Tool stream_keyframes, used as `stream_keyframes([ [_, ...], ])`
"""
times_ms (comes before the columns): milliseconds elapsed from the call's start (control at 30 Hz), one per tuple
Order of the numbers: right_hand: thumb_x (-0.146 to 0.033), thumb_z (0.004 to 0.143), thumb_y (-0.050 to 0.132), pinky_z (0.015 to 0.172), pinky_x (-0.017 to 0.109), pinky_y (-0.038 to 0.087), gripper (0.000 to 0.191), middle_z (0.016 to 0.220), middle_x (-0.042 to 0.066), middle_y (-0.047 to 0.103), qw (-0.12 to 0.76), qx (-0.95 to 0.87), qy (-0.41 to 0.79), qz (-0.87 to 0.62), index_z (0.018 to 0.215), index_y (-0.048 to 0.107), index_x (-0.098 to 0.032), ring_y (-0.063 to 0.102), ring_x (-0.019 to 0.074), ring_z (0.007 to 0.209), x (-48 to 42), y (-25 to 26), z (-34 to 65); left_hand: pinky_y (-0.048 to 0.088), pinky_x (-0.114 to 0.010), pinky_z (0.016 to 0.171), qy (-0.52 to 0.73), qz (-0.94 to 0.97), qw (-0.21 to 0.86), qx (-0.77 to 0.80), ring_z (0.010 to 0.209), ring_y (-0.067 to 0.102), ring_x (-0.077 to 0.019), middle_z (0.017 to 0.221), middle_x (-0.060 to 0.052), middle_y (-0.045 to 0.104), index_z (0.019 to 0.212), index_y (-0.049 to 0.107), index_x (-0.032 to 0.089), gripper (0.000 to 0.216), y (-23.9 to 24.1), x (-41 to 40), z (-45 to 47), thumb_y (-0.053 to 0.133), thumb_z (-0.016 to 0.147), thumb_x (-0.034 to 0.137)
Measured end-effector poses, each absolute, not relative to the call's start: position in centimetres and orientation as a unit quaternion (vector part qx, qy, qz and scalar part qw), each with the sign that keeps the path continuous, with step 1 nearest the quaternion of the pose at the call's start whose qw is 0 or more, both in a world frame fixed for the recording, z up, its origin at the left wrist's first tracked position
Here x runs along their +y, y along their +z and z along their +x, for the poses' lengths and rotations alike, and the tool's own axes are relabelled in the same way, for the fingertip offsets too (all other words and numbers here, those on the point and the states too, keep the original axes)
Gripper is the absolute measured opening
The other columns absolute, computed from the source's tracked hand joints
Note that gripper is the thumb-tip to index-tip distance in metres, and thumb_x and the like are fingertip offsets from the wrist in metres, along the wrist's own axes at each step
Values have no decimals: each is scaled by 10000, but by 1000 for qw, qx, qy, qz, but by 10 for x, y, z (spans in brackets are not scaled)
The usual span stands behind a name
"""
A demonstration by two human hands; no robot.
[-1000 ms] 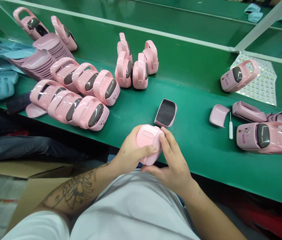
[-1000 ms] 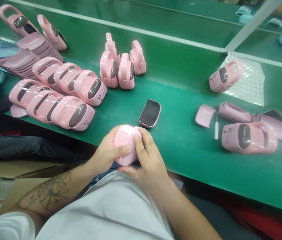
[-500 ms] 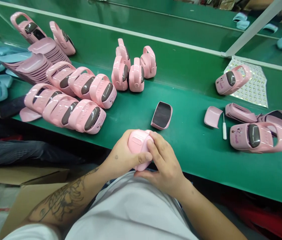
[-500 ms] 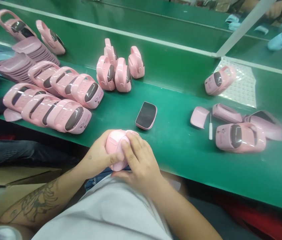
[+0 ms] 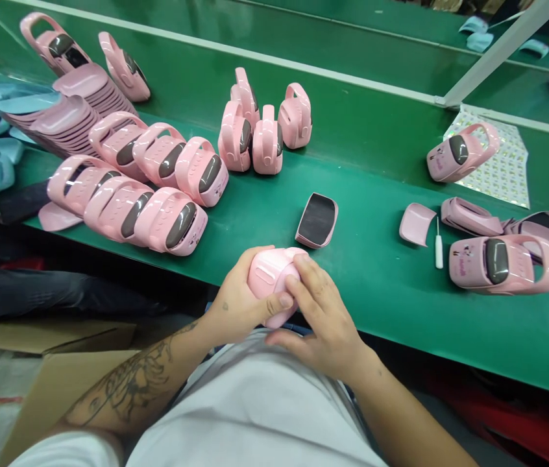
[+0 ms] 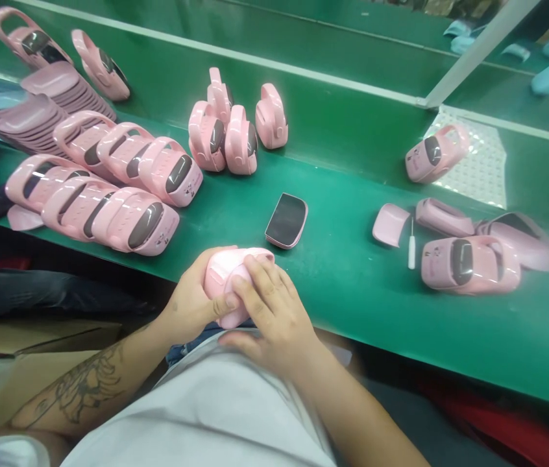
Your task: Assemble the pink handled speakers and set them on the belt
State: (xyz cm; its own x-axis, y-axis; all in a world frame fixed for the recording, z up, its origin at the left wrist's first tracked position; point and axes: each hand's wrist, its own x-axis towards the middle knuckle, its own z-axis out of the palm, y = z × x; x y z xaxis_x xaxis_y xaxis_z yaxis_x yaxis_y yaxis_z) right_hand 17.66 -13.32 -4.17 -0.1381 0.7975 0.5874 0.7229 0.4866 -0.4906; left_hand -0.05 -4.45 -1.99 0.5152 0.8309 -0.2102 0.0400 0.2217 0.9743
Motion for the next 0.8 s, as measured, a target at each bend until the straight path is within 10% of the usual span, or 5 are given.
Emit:
stream_keyframes([
  [233, -666, 1084, 303, 1055, 530, 598, 773, 1608, 226, 514, 534, -493, 342, -596, 1683, 264, -179, 643, 355, 1364, -139, -40, 165, 585, -511, 1003, 396, 383, 795, 253, 1278, 670, -406, 1450, -159, 654, 1516, 494, 262, 946, -22, -49, 14, 784, 765, 760],
  [467, -610, 795, 868, 1088, 536, 586, 846, 1476, 112, 662, 649, -261, 528, -482, 1486, 482, -313, 665, 360, 1343, -134, -26, 167, 577, -366, 979, 372, 498, 738, 263, 1231, 675, -302, 1450, -140, 644, 1504, 509, 227, 813, -20, -43, 7, 845, 830, 534],
  [800, -474, 818, 897, 1121, 532, 598, 726, 1505, 92, 661, 622, -345, 507, -487, 1447, 572, -318, 630, 363, 1413, -136, -20, 175, 563, -313, 921, 286, 586, 642, 403, 1134, 686, -271, 1296, -90, 710, 1359, 611, 205, 814, -2, -44, 5, 918, 713, 594],
])
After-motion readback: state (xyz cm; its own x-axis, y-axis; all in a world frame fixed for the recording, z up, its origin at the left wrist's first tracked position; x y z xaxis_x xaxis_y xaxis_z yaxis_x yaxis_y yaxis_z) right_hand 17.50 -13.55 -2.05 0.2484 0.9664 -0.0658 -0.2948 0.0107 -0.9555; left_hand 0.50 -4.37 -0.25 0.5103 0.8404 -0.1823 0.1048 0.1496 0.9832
